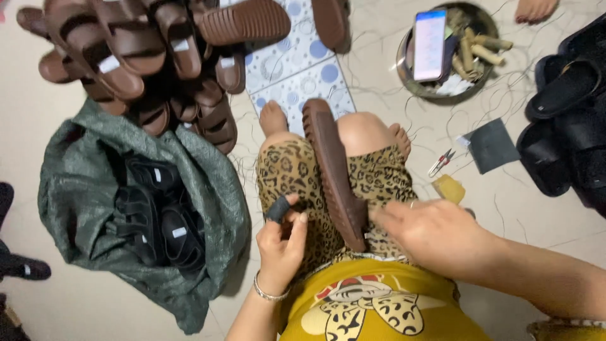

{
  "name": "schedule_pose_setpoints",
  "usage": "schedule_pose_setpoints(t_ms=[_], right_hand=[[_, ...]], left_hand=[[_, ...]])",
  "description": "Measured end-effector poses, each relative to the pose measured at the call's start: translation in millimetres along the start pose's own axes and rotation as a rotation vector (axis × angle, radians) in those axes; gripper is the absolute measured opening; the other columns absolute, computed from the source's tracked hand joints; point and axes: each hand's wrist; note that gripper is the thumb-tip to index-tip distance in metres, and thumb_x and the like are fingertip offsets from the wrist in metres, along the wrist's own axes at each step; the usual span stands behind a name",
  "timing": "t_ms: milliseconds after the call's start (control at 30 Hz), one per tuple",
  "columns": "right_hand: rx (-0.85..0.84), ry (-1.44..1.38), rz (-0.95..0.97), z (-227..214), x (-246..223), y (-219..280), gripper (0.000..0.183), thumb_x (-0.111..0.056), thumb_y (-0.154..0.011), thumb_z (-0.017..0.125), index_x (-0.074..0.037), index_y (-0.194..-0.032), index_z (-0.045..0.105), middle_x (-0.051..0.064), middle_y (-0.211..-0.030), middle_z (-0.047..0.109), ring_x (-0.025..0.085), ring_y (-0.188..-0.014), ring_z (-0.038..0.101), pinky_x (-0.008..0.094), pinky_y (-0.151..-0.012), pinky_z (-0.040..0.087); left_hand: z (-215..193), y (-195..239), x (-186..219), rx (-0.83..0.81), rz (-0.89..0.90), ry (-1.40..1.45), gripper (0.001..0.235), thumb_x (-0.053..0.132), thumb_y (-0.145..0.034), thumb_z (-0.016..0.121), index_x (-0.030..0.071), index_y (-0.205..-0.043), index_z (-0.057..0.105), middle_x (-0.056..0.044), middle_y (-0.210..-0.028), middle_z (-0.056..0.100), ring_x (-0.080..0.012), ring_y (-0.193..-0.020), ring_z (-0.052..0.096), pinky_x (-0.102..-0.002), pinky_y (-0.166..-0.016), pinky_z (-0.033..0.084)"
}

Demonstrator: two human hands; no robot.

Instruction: The person sits on the floor and sews a brown sandal using a needle and thread. They repeatedly push the needle through the sole and pull the thread to stitch the sandal. A smartphone is briefly interacted with before the sewing continues.

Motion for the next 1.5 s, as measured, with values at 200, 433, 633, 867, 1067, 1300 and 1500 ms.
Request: schedule_pose_setpoints(t_ms=[200,433,633,867,1067,1300,1500], right_hand=[[0.466,0.212,0.032,35,-2,-27,0.026,-0.004,-0.085,0.065,-0.004,-0.110,0.064,0.006,-0.069,0.066,0.016,-0.050,0.062,0.029,-0.040,0.052],[0.695,-0.217,0.093,44,12,-31,0.009,-0.020,-0.092,0.070,-0.011,-0.090,0.073,0.001,-0.062,0.069,0.017,-0.054,0.071,0.027,-0.048,0.056],[0.433,0.048,-0.003,8,-5,-6,0.011,-0.017,-0.095,0.064,-0.014,-0.093,0.075,0.004,-0.063,0.072,0.011,-0.047,0.067,0.020,-0.043,0.056],[0.413,0.350,-0.007,0,-7,-30,0.014,-0.007,-0.096,0.061,-0.007,-0.094,0.075,0.005,-0.063,0.071,0.008,-0.045,0.063,0.016,-0.039,0.048],[0.862,-0.309,0.463,46,129,-8,0.019,-0.019,-0.103,0.067,-0.008,-0.088,0.072,0.006,-0.063,0.059,0.019,-0.052,0.057,0.026,-0.053,0.051],[1.180,-0.409,0.734,58,266,63,0.018,-0.028,-0.125,0.052,-0.012,-0.131,0.058,0.007,-0.121,0.053,0.021,-0.113,0.049,0.038,-0.102,0.039],[0.629,-0.453,0.224,22,30,-14,0.061,-0.016,-0.090,0.075,-0.007,-0.145,0.049,0.011,-0.122,0.067,0.016,-0.081,0.064,0.032,-0.083,0.061]], left_hand=[[2,-4,-5,0.034,0.021,0.138,0.032,0.003,-0.093,0.066,-0.003,-0.125,0.065,-0.004,-0.071,0.064,-0.0143,-0.056,0.059,-0.027,-0.053,0.051],[3,-12,0,0.015,0.087,0.073,0.028,0.001,-0.089,0.068,0.001,-0.116,0.073,-0.014,-0.071,0.074,-0.0309,-0.055,0.069,-0.036,-0.048,0.053],[7,-4,-16,-0.023,0.100,0.069,0.024,0.003,-0.091,0.068,0.000,-0.114,0.072,-0.016,-0.091,0.079,-0.0354,-0.073,0.075,-0.040,-0.058,0.059],[5,-7,-9,-0.022,0.172,0.002,0.017,0.004,-0.092,0.066,0.000,-0.108,0.072,-0.014,-0.093,0.079,-0.0340,-0.074,0.076,-0.038,-0.057,0.060],[-10,16,-64,-0.047,0.197,-0.197,0.011,0.000,-0.078,0.071,0.010,-0.077,0.067,-0.006,-0.065,0.067,-0.0227,-0.054,0.065,-0.031,-0.045,0.052],[-70,-17,-20,0.086,0.054,-0.498,0.014,-0.001,-0.092,0.063,0.000,-0.106,0.067,-0.014,-0.122,0.069,-0.0318,-0.110,0.064,-0.040,-0.084,0.054],[-16,-6,14,-0.644,-0.196,0.018,0.034,0.037,-0.104,0.051,0.010,-0.085,0.058,0.001,-0.063,0.054,-0.0129,-0.047,0.049,-0.030,-0.050,0.049]])
Point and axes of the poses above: each hand's wrist, its own y-axis away from the middle knuckle, its own z-axis out of the palm, x = y × z
